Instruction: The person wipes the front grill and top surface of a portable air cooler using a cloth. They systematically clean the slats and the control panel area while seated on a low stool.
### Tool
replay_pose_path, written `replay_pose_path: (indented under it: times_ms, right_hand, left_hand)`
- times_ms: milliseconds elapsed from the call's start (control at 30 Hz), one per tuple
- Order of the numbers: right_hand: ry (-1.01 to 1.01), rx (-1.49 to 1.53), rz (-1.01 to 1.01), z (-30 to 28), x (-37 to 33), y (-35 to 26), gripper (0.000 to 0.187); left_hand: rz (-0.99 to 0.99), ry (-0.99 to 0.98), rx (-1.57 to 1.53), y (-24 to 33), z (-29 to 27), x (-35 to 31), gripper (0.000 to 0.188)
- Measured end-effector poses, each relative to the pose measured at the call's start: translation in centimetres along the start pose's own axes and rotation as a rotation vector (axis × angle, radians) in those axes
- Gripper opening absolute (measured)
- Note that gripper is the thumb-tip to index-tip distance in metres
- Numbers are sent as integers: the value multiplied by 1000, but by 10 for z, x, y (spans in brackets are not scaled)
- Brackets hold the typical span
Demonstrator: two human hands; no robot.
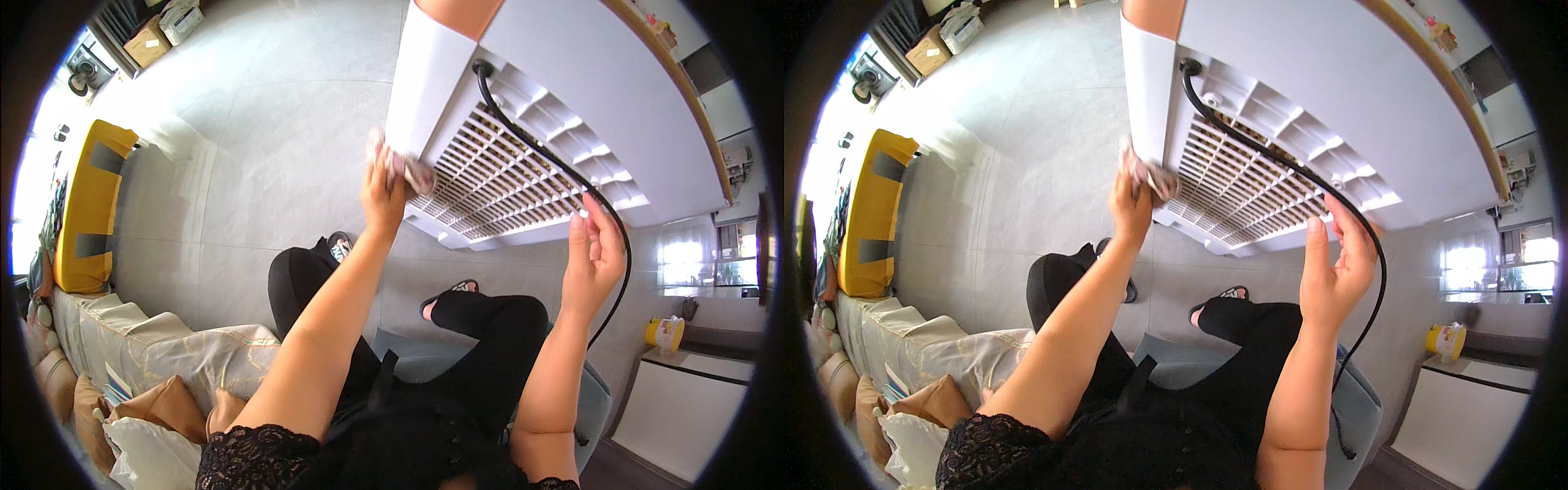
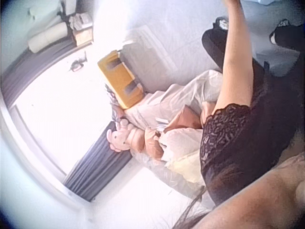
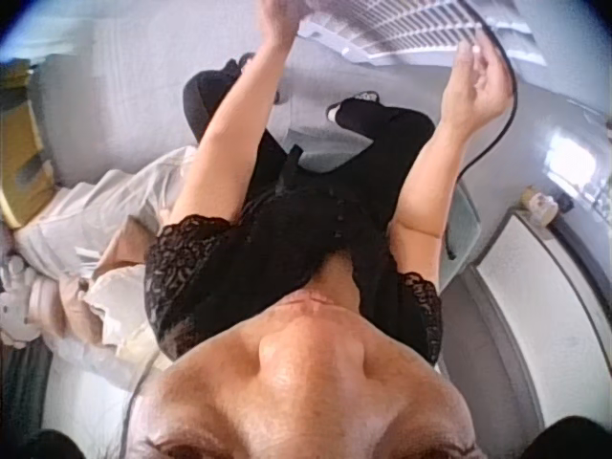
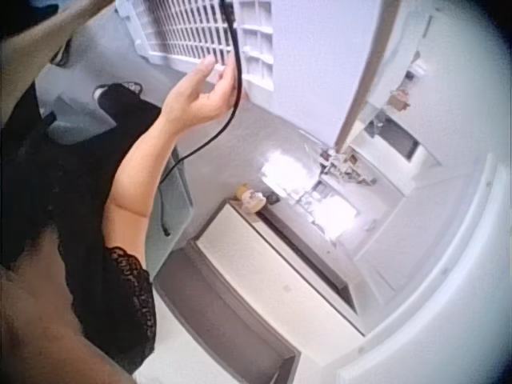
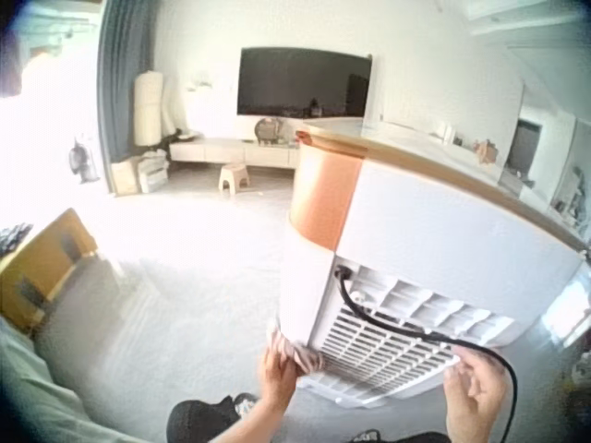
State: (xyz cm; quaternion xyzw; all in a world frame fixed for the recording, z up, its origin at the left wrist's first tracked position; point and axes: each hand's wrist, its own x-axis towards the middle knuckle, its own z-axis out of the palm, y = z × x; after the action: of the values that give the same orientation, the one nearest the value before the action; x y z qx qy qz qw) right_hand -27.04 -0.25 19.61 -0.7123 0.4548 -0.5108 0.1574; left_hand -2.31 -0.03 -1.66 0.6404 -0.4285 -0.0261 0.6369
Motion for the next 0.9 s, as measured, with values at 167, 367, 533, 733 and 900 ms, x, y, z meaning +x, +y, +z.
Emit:
replay_pose_path:
  times_ms: [167, 367, 533, 733, 900]
  right_hand:
    - [-16, 17, -3, -3, 3, 0, 25]
    - [-28, 119, 112, -3, 2, -5, 26]
    - [-29, 120, 109, 1, 3, -6, 25]
    - [-46, -26, 43, 1, 0, -6, 25]
    - [-61, -68, 50, 3, -2, -1, 27]
  left_hand:
    - [17, 45, -106, 42, -14, 20, 42]
    - [360, 167, -352, 184, -34, 166, 42]
    - [450, 302, -284, 112, -6, 131, 46]
    - [-52, 168, 0, -18, 23, -19, 55]
    - [-303, 115, -65, -65, 29, -52, 50]
